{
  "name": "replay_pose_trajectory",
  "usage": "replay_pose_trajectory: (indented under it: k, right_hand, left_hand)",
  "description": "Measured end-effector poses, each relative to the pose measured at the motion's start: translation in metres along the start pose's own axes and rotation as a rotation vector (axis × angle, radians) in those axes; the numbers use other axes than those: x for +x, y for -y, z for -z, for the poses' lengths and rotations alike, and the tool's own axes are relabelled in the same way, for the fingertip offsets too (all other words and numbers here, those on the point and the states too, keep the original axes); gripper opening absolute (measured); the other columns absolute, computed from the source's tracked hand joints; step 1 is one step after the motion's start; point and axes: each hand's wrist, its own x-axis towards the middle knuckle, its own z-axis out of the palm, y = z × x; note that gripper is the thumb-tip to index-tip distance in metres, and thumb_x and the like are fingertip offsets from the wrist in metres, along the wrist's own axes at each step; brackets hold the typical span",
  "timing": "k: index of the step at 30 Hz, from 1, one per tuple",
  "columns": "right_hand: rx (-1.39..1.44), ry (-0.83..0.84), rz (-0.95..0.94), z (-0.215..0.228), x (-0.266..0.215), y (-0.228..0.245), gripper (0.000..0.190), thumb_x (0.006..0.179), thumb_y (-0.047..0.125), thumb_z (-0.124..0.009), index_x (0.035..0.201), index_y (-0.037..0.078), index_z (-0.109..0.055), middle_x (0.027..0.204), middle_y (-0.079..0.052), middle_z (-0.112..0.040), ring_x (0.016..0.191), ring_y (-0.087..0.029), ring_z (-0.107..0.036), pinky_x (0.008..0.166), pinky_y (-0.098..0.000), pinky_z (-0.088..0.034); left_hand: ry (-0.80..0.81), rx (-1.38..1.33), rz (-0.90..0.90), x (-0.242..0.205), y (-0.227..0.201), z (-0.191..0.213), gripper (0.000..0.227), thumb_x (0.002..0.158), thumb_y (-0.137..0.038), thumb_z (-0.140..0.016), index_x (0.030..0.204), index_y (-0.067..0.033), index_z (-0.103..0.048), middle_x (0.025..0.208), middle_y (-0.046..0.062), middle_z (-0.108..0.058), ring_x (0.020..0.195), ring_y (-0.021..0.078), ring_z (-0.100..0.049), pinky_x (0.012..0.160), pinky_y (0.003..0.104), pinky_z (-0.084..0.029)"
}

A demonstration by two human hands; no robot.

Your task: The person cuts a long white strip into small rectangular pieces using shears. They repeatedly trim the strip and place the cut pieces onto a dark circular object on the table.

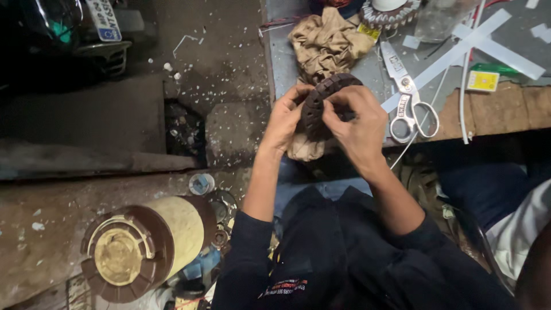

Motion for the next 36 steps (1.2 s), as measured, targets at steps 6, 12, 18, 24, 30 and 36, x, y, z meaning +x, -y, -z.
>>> replay_pose_trajectory:
  k: [6,12,18,24,30,36]
  right_hand:
    - [-0.158,0.088,0.295,0.018,0.023,0.007,0.054,0.085,0.01,-0.082,0.131,-0.002,-0.058,0.13,-0.023,-0.055,0.123,-0.041,-0.053,0.107,-0.0464,-0.042]
    - [-0.032,0.492,0.3,0.05,0.027,0.007,0.037,0.089,0.007,-0.073,0.124,0.003,-0.062,0.123,-0.016,-0.062,0.119,-0.038,-0.058,0.102,-0.0449,-0.046]
    - [-0.098,0.604,0.617,0.066,-0.011,0.02,0.046,0.068,0.002,-0.068,0.114,0.005,-0.065,0.117,-0.014,-0.066,0.11,-0.037,-0.064,0.095,-0.0458,-0.051]
    - [-0.271,0.392,0.656,0.029,0.029,0.012,0.035,0.079,0.003,-0.069,0.113,0.004,-0.063,0.119,-0.014,-0.062,0.117,-0.036,-0.06,0.103,-0.0471,-0.048]
    - [-0.307,0.361,0.251,0.079,0.002,-0.007,0.039,0.08,-0.003,-0.064,0.119,0.004,-0.064,0.119,-0.017,-0.063,0.114,-0.039,-0.06,0.095,-0.0448,-0.049]
    - [-0.539,0.23,-0.06,0.109,-0.032,-0.033,0.036,0.088,-0.003,-0.064,0.125,0.0,-0.06,0.117,-0.026,-0.059,0.105,-0.045,-0.059,0.086,-0.0496,-0.048]
  left_hand:
    - [-0.095,0.294,-0.262,0.012,0.001,-0.004,0.018,0.112,-0.011,-0.063,0.125,0.0003,-0.064,0.113,0.006,-0.063,0.105,0.0117,-0.059,0.094,0.025,-0.05]
    - [-0.413,-0.193,-0.31,-0.001,-0.031,-0.019,0.022,0.113,-0.017,-0.057,0.129,-0.0032,-0.054,0.113,0.009,-0.062,0.102,0.0205,-0.062,0.092,0.041,-0.057]
    - [-0.09,-0.472,0.187,-0.011,-0.069,-0.056,0.024,0.093,-0.017,-0.055,0.116,-0.0123,-0.053,0.103,0.007,-0.066,0.091,0.0225,-0.067,0.081,0.04,-0.058]
    - [0.0,-0.289,-0.328,0.075,-0.065,-0.059,0.024,0.108,-0.014,-0.057,0.127,-0.0009,-0.057,0.105,0.007,-0.061,0.087,0.017,-0.059,0.077,0.029,-0.05]
    - [0.118,-0.125,-0.534,0.098,-0.042,-0.055,0.026,0.106,-0.016,-0.057,0.129,-0.0035,-0.058,0.104,0.006,-0.061,0.09,0.0177,-0.06,0.081,0.029,-0.05]
    - [-0.273,0.28,-0.819,0.04,-0.053,-0.085,0.01,0.116,-0.013,-0.052,0.118,-0.0031,-0.054,0.112,0.011,-0.063,0.107,0.021,-0.061,0.104,0.033,-0.05]
